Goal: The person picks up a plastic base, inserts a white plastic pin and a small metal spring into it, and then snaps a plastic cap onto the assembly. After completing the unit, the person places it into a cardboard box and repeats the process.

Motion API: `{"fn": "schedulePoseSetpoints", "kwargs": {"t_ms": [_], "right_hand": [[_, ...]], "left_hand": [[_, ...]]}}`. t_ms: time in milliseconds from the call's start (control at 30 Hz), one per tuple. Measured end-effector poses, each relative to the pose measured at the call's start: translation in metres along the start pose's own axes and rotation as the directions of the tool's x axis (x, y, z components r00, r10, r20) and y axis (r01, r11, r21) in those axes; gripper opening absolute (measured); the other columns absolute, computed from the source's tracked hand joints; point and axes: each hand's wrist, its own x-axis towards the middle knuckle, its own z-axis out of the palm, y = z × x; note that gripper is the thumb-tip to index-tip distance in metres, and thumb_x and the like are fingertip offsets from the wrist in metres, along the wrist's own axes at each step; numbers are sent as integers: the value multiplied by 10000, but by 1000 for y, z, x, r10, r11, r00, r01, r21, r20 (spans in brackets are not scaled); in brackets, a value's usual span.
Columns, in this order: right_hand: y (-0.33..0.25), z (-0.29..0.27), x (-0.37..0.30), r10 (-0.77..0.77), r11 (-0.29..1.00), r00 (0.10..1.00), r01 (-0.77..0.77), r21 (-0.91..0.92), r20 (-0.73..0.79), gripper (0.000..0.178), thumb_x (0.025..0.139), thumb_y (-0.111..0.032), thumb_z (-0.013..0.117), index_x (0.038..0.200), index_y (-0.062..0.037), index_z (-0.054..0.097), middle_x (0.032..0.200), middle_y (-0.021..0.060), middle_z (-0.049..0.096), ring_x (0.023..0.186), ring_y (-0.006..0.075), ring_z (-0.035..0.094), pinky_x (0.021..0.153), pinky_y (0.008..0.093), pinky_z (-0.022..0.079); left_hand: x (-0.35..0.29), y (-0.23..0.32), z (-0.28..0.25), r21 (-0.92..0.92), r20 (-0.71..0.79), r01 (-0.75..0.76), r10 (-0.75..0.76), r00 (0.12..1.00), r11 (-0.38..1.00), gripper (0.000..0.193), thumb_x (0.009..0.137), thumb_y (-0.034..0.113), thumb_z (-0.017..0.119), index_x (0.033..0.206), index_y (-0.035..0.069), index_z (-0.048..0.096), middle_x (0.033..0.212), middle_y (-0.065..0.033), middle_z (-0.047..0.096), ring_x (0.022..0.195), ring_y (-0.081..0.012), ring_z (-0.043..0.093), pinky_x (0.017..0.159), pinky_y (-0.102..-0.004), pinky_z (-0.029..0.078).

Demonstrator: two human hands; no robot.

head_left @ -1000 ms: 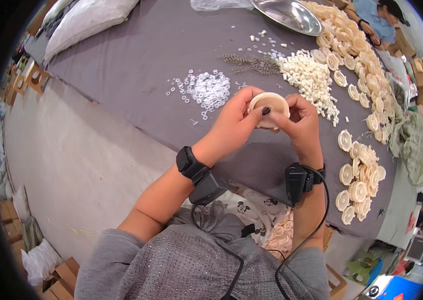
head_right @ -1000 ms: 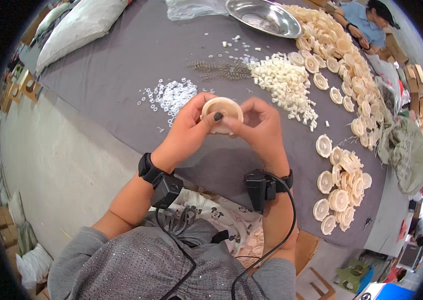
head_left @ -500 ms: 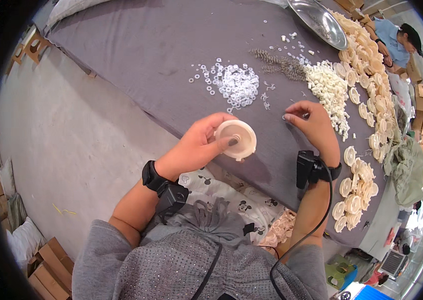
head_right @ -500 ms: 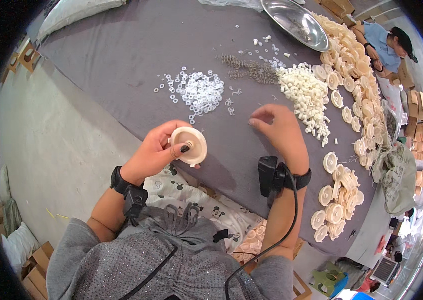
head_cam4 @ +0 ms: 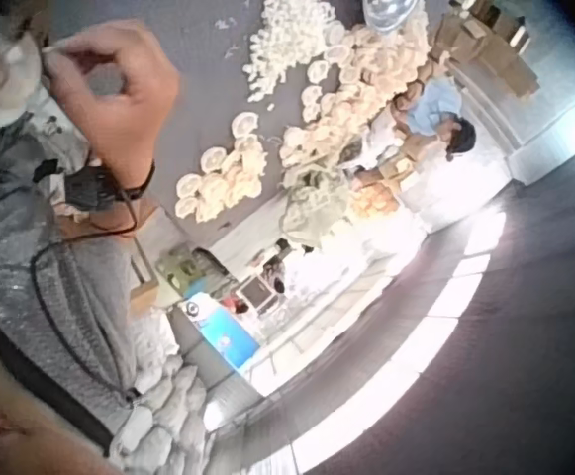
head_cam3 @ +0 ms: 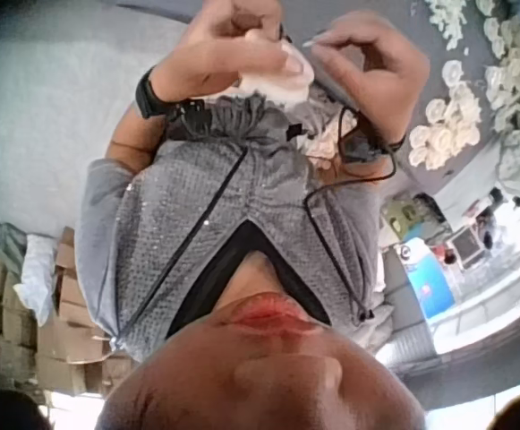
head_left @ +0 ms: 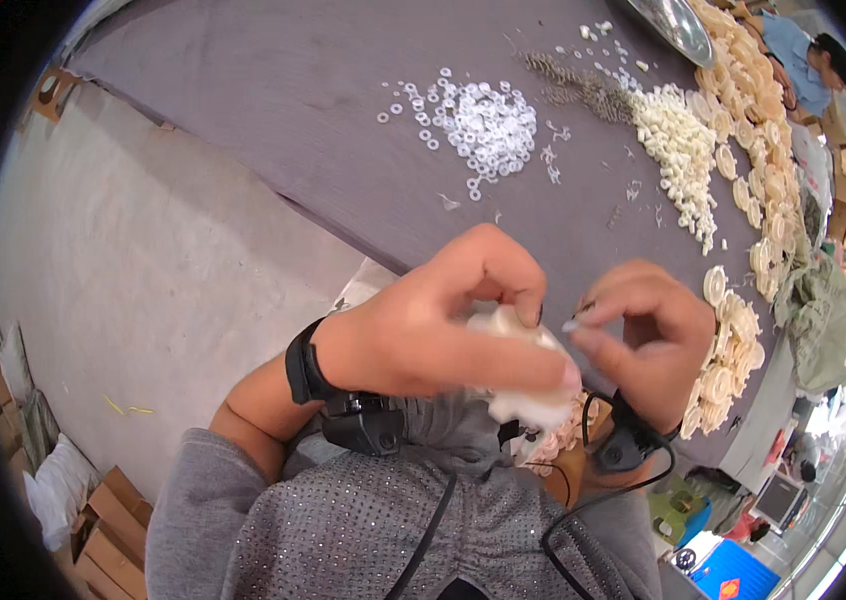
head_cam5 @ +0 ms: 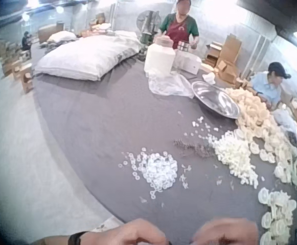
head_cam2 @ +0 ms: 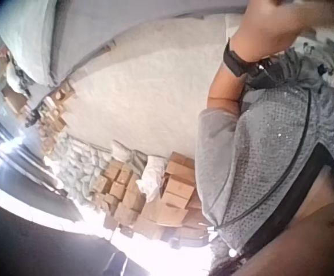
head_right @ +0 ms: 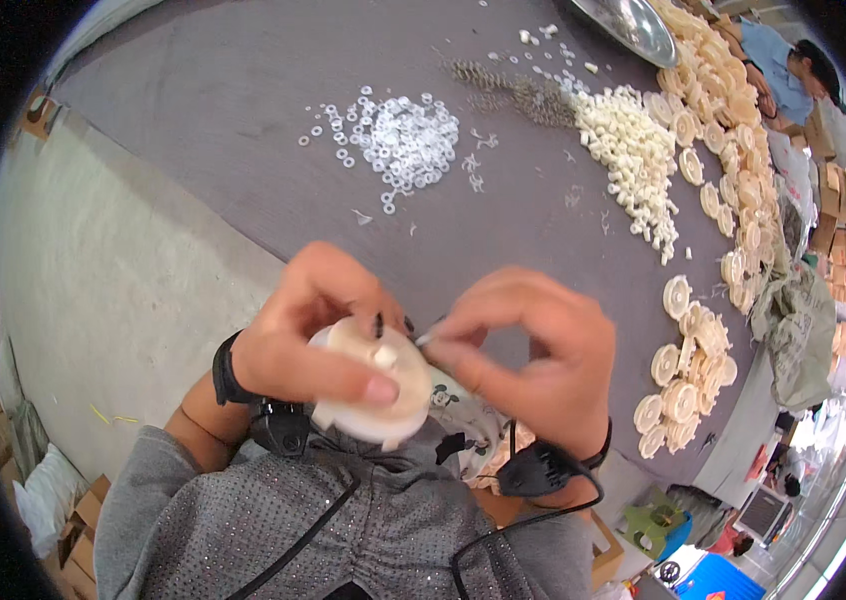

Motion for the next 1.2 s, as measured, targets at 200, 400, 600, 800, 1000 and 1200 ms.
{"fn": "schedulePoseSetpoints", "kwargs": {"t_ms": [200,400,600,800,1000,1200], "right_hand": [[-7,4,-15,-189,975,982,183,129,32,185,572,53,713,737,-2,651,704,88,606,633,192,590,550,272,456],[-11,4,-25,-193,970,980,185,156,38,175,596,11,735,748,-14,652,715,78,607,637,201,586,551,280,454],[-17,3,-31,-101,977,993,89,196,53,135,642,-4,716,756,-16,645,737,81,608,673,204,582,594,296,458],[-22,-2,-33,-79,977,990,52,209,121,143,675,-4,691,804,-16,631,774,81,603,695,209,573,599,297,453],[-25,-10,-28,-177,976,958,142,166,225,134,677,-14,668,799,-21,614,786,82,596,699,212,570,583,278,448],[-18,6,-32,-500,856,853,513,-63,152,170,585,-124,629,728,-34,615,722,78,594,598,200,573,483,273,427]], "left_hand": [[-2,18,21,-220,-51,129,-143,988,967,359,605,8,729,931,120,625,895,-89,489,704,-210,543,635,-283,446],[-3,17,33,64,13,-146,146,989,987,383,502,22,770,825,186,646,854,-69,454,646,-238,526,659,-348,467],[-3,14,37,133,17,-210,210,978,969,365,532,47,769,816,255,669,880,-54,449,658,-227,524,665,-374,471],[-2,13,37,176,56,-235,228,972,956,363,548,46,763,849,219,657,841,-50,481,636,-216,524,640,-367,476],[5,10,33,263,161,-421,390,907,868,390,576,20,721,899,226,643,842,-27,479,650,-231,558,595,-336,499],[-2,10,33,308,169,-497,467,868,812,401,586,12,713,904,245,640,848,0,468,674,-251,576,587,-333,509]]}}
